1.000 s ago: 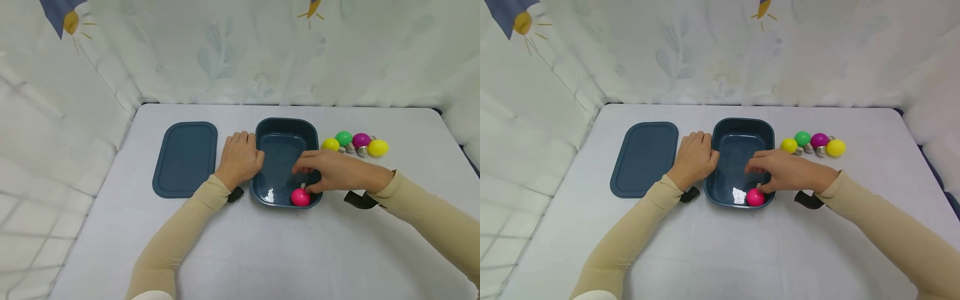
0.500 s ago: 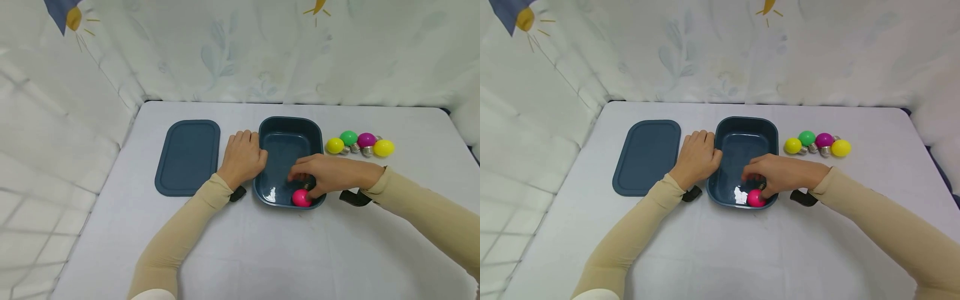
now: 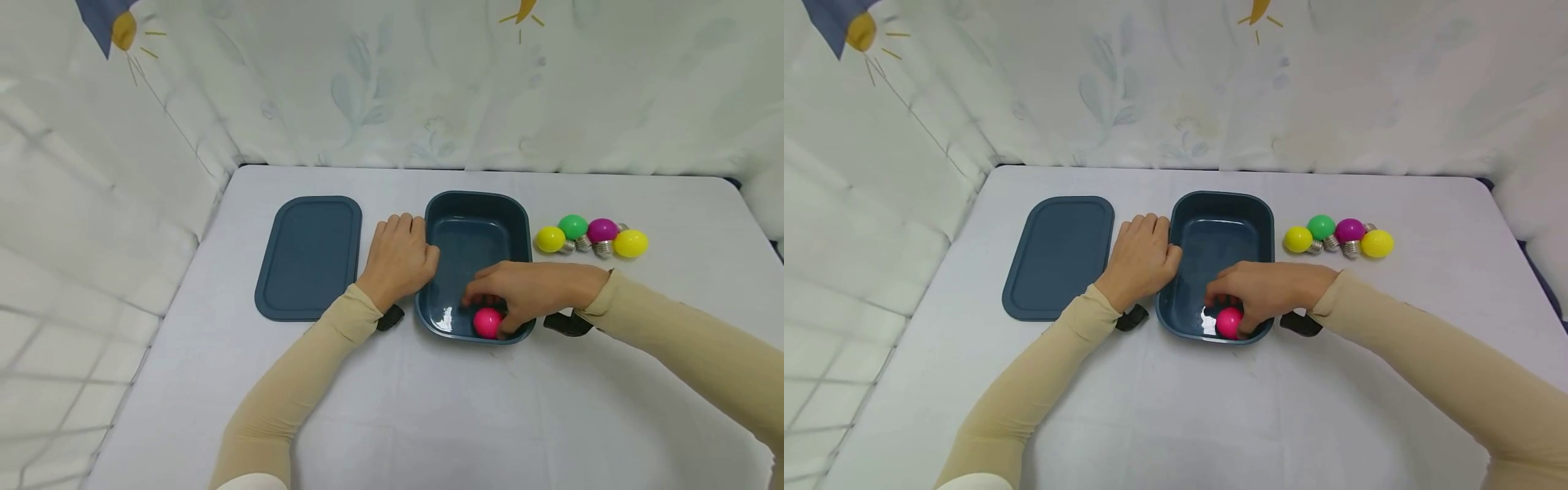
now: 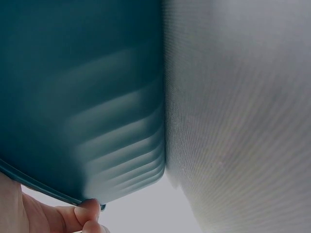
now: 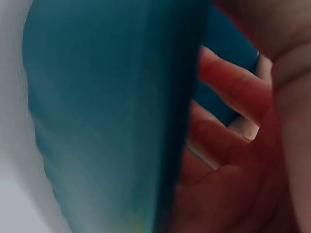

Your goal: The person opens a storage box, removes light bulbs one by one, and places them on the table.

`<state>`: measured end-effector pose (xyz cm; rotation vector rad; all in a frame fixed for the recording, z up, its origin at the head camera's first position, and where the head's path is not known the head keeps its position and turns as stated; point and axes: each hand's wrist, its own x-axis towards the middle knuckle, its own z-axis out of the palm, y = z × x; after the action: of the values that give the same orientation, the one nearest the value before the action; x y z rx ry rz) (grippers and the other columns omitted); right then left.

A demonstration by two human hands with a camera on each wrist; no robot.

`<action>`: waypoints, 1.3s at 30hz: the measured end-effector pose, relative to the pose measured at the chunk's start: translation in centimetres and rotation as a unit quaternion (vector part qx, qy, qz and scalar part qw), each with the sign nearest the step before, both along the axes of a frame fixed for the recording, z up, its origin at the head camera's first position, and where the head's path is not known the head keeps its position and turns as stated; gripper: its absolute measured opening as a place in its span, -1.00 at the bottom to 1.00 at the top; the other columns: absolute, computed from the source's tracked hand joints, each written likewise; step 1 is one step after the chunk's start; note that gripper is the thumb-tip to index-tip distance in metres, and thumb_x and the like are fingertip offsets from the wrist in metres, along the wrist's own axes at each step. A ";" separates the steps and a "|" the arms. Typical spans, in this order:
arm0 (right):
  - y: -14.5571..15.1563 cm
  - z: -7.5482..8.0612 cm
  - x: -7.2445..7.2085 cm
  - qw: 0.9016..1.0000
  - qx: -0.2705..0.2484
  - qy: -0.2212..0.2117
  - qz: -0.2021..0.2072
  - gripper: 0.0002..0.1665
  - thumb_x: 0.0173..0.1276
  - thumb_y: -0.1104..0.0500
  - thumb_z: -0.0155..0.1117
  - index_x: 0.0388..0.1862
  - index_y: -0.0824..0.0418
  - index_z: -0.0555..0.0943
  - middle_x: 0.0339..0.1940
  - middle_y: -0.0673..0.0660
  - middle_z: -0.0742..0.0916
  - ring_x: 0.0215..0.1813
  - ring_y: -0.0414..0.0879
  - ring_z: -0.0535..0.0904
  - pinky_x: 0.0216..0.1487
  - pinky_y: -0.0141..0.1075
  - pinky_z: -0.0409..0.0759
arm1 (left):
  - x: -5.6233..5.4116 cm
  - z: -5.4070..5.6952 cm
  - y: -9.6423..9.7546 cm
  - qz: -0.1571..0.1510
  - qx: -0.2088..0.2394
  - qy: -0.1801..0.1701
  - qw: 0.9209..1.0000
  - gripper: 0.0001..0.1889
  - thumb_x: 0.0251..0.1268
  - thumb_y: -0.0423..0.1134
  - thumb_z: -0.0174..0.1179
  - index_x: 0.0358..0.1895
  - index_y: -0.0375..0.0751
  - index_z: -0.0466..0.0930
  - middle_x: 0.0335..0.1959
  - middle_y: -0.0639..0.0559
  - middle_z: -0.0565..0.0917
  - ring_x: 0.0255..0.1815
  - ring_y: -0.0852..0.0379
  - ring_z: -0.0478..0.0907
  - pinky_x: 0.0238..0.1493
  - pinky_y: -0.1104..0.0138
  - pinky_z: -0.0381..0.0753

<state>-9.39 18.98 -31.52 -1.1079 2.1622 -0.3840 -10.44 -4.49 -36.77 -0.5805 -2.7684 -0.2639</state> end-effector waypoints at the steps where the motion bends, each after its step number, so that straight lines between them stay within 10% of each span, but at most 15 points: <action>1: -0.1 -0.1 0.0 1.000 -0.002 0.000 0.002 -0.37 0.14 0.15 0.59 0.23 0.07 0.63 0.09 -0.01 0.72 0.04 -0.19 0.60 0.07 -0.22 0.70 | 0.0 0.0 0.0 0.000 0.001 0.000 1.000 -0.79 0.32 -0.15 -0.05 -0.35 -0.20 0.46 -0.41 -0.07 0.49 -0.36 -0.06 0.43 -0.27 0.14 0.39; 16: 0.0 -0.5 -1.0 0.995 -0.018 -0.094 -0.017 -0.35 0.13 0.20 0.58 0.24 0.05 0.60 0.10 -0.06 0.73 0.04 -0.21 0.64 0.03 -0.34 0.72 | -0.1 -0.2 0.2 -0.004 0.003 0.028 1.000 -0.81 0.27 -0.17 -0.05 -0.37 -0.21 0.47 -0.43 -0.07 0.50 -0.37 -0.08 0.45 -0.30 0.14 0.41; 39: -0.1 -1.1 -1.2 0.993 -0.050 -0.108 -0.018 -0.60 0.14 0.09 0.59 -0.03 -0.06 0.68 -0.10 -0.15 0.74 -0.05 -0.19 0.65 -0.03 -0.31 0.72 | 0.0 -0.2 0.1 -0.006 0.009 0.023 1.000 -0.81 0.27 -0.17 -0.04 -0.38 -0.21 0.46 -0.45 -0.08 0.50 -0.39 -0.08 0.44 -0.32 0.14 0.40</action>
<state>-10.62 18.89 -32.61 -1.0318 1.9911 -0.6064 -10.44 -4.43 -36.99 -0.5903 -2.7160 -0.2736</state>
